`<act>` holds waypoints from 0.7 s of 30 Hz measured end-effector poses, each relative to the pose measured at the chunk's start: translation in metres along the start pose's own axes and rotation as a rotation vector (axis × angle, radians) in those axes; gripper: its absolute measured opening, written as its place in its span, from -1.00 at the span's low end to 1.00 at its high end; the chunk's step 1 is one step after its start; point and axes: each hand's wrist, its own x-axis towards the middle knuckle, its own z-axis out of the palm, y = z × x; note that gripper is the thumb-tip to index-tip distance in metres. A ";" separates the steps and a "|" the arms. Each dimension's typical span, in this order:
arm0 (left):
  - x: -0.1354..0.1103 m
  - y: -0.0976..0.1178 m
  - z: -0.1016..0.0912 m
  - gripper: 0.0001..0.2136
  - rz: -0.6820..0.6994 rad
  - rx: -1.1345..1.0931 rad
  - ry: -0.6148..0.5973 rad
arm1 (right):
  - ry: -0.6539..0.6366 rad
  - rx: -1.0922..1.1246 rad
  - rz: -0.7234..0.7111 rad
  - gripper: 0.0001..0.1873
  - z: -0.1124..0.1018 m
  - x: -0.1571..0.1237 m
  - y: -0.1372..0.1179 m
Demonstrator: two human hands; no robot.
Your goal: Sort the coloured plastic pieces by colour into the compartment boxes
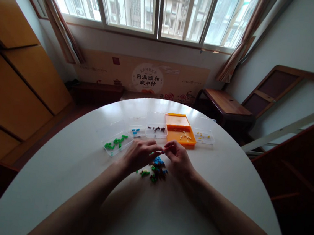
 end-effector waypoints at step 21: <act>-0.010 -0.039 -0.002 -0.80 -0.742 0.313 0.262 | -0.053 -0.183 0.046 -0.79 0.008 -0.004 -0.006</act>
